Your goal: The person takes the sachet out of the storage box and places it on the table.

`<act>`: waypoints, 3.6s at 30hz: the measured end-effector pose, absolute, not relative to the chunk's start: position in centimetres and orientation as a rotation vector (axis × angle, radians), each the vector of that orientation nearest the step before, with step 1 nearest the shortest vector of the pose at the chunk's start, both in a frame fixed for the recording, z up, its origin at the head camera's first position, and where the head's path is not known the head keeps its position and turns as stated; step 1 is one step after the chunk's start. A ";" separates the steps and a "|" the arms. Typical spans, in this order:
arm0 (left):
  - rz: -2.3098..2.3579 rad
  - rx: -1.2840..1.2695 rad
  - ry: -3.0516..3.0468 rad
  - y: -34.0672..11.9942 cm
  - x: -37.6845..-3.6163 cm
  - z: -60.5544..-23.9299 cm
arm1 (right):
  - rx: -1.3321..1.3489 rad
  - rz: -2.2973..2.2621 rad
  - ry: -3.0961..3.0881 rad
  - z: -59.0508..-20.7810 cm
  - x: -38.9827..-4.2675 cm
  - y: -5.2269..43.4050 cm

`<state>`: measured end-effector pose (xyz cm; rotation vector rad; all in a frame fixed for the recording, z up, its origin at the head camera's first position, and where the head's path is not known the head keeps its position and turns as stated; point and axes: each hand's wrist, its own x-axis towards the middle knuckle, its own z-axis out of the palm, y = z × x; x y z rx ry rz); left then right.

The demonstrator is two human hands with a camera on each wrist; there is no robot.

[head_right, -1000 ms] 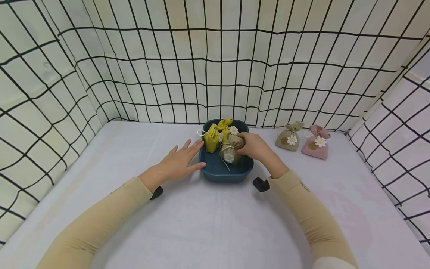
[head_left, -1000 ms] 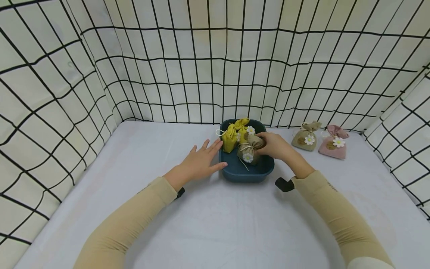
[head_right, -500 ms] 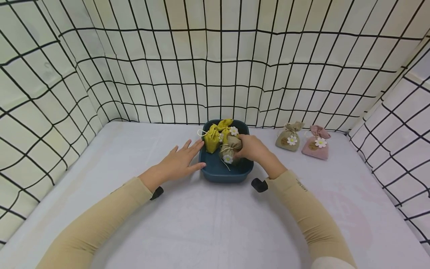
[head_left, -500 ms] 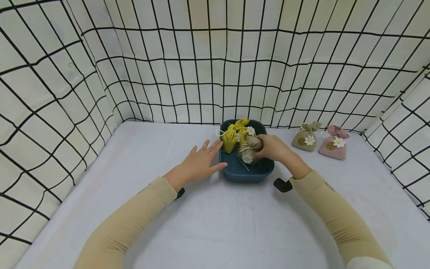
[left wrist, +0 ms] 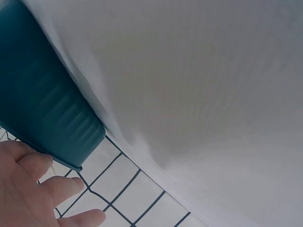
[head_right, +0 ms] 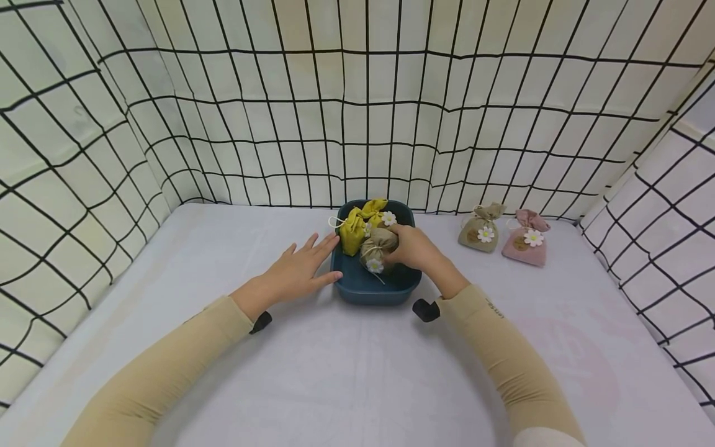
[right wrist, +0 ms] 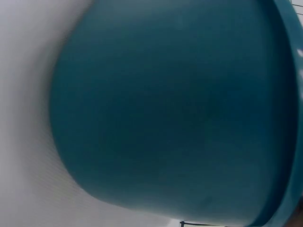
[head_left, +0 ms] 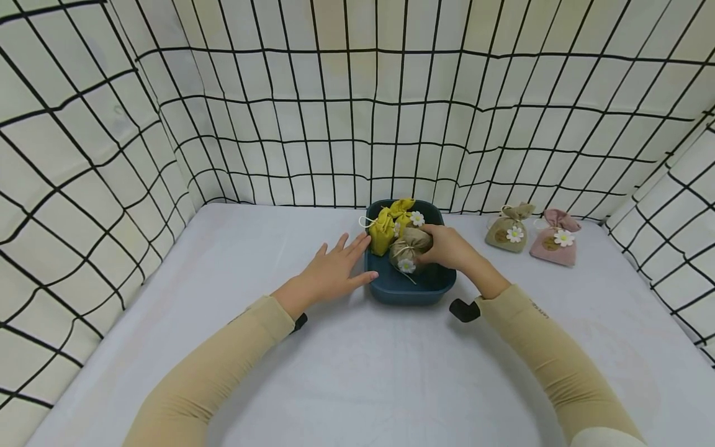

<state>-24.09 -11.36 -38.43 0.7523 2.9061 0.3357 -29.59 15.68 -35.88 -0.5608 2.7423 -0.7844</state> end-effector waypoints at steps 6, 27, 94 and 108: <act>0.327 0.757 2.915 -11.3 -24.1 -38.4 | -0.556 -0.788 2.715 -35.9 -29.7 15.6; 0.329 0.759 2.913 -11.5 -24.2 -38.6 | -0.697 -0.903 2.722 -37.0 -29.2 14.6; 0.316 0.766 2.919 -11.5 -24.1 -38.8 | -0.376 -1.677 2.559 -34.9 -26.0 18.9; 0.346 0.765 2.920 -11.5 -24.1 -38.8 | -0.397 -1.757 2.532 -34.3 -25.1 20.6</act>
